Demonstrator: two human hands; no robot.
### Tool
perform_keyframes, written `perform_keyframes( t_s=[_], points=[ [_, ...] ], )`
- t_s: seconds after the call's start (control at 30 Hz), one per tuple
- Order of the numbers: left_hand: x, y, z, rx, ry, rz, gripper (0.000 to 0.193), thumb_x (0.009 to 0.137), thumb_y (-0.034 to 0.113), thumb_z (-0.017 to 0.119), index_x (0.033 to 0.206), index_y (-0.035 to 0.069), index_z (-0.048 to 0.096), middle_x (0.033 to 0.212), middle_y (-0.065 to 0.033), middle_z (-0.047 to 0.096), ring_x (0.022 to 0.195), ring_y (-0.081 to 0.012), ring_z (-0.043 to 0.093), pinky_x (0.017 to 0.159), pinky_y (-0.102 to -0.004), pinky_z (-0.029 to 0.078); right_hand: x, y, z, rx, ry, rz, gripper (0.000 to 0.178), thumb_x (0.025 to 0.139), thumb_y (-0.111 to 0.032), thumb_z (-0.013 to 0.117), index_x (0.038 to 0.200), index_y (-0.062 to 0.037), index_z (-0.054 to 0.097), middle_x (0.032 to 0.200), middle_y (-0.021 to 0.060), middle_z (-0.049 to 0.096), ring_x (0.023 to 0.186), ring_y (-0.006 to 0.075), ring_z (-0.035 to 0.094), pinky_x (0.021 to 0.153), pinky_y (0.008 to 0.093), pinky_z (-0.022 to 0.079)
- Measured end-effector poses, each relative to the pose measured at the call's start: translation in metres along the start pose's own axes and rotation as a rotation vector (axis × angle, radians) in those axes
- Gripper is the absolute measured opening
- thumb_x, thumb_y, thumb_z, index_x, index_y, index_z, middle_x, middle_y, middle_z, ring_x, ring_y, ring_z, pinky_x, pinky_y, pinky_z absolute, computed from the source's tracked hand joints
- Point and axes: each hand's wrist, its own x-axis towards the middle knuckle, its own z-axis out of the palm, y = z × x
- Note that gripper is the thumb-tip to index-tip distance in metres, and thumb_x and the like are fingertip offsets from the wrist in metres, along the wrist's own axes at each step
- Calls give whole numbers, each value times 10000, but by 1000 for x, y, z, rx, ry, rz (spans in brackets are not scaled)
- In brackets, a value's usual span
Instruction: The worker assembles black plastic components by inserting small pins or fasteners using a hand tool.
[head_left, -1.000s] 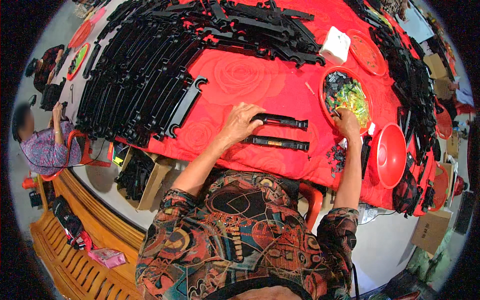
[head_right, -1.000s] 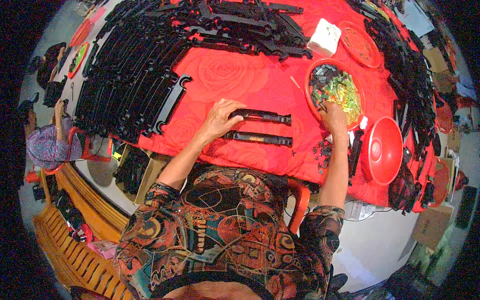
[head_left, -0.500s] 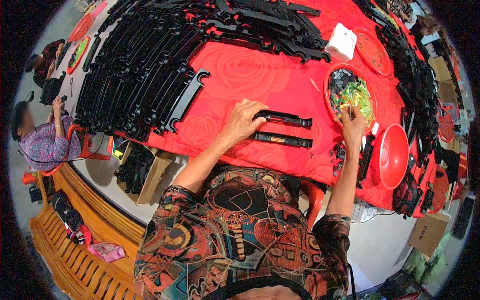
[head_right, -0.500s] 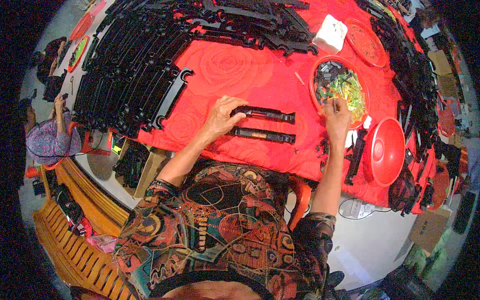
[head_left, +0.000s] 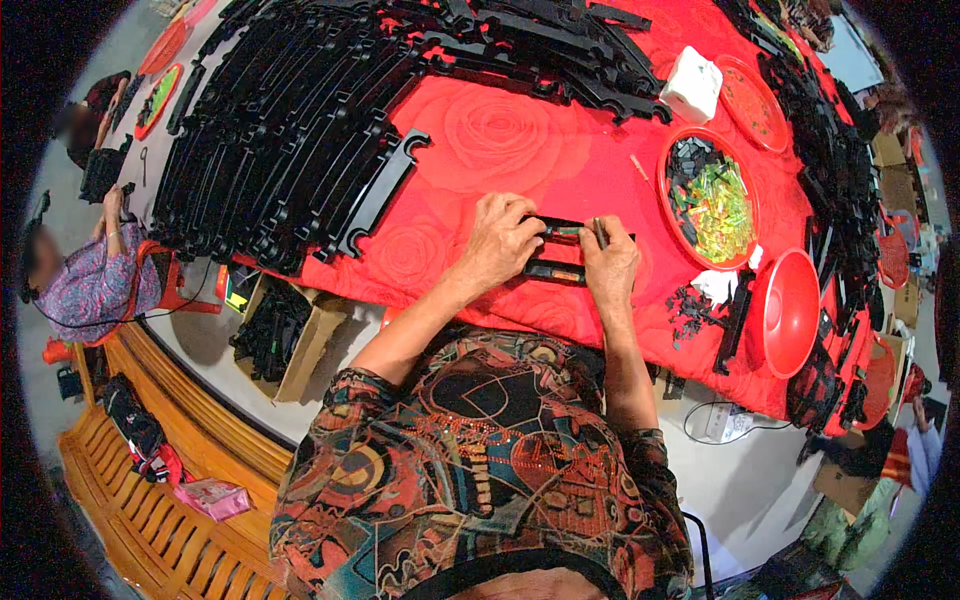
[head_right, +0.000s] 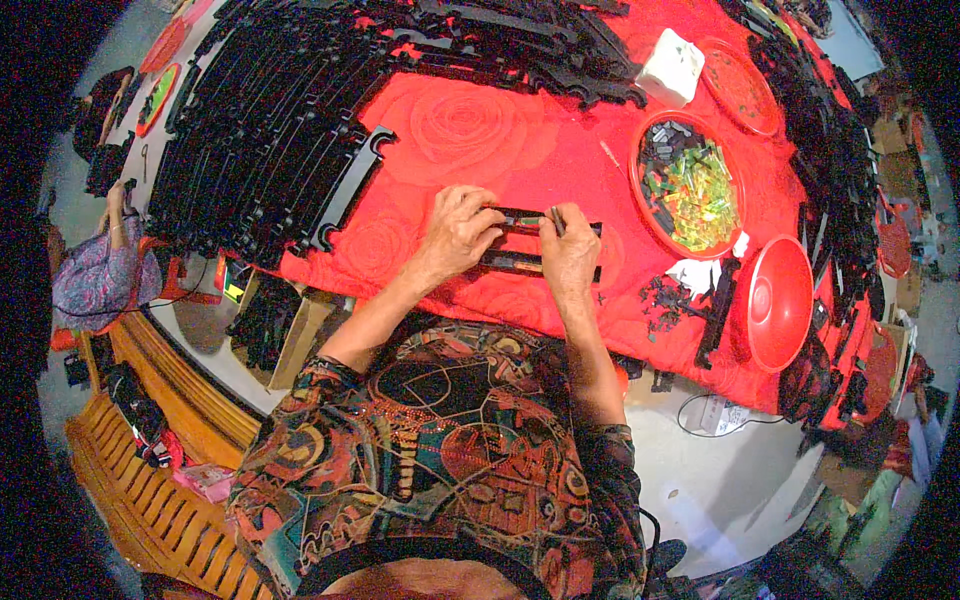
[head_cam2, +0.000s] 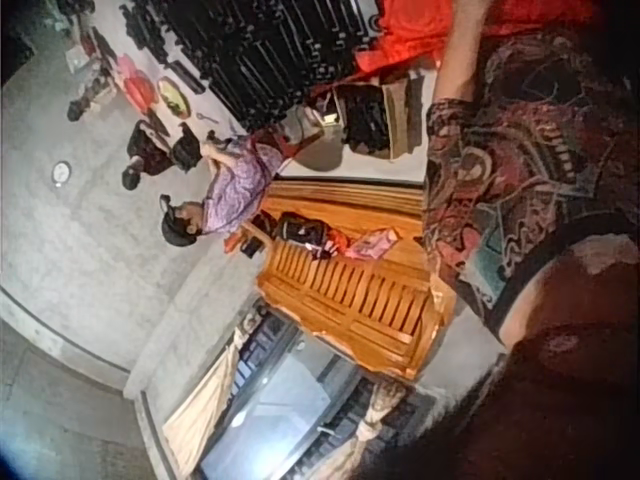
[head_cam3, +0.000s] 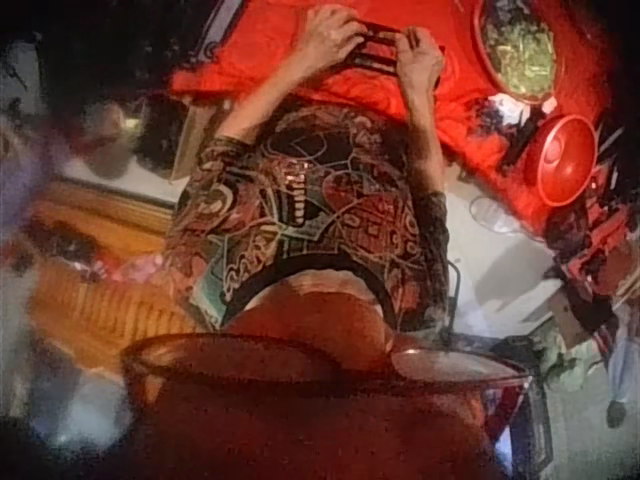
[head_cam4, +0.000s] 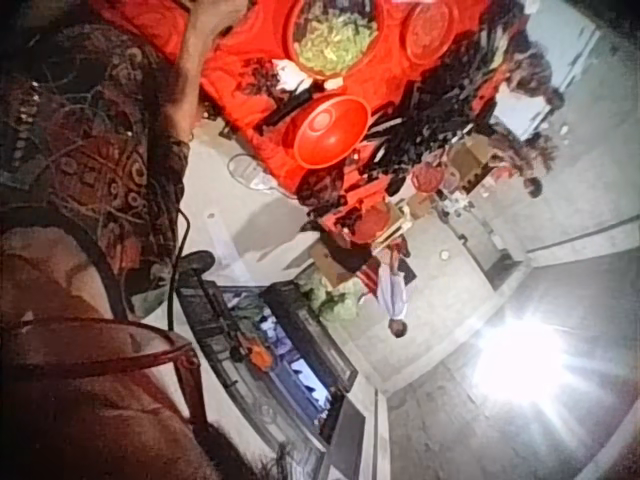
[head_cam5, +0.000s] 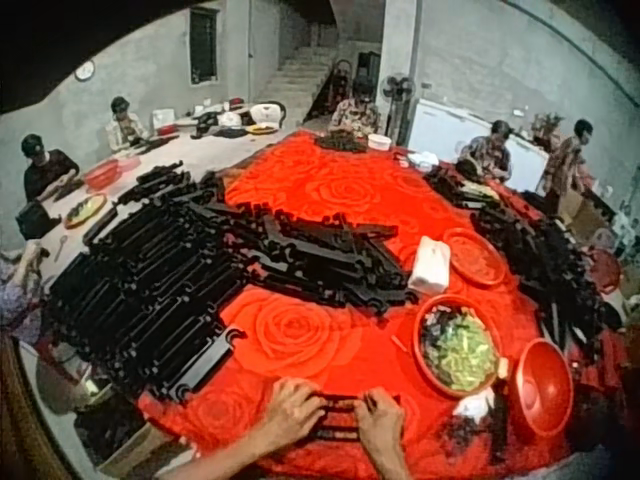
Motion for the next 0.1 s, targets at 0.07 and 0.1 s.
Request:
perform_keyframes(
  t_s=[0.07, 0.1],
  points=[
    [-1, 1, 1, -6, -43, -36, 239, 655, 115, 708, 881, 91, 633, 1000, -59, 564, 990, -252, 495, 850, -423, 362, -2, 1, 2, -4, -23, -2, 110, 767, -62, 637, 820, 3, 566, 740, 171, 616, 685, 299, 630, 611, 373, 476],
    [-2, 0, 2, -10, -56, -46, 243, 655, 113, 706, 886, 95, 636, 1005, -60, 563, 1000, -255, 492, 858, -423, 358, -1, 0, 3, -4, -24, -4, 110, 767, -62, 637, 820, 3, 566, 740, 171, 616, 685, 299, 630, 611, 373, 476]
  ],
)
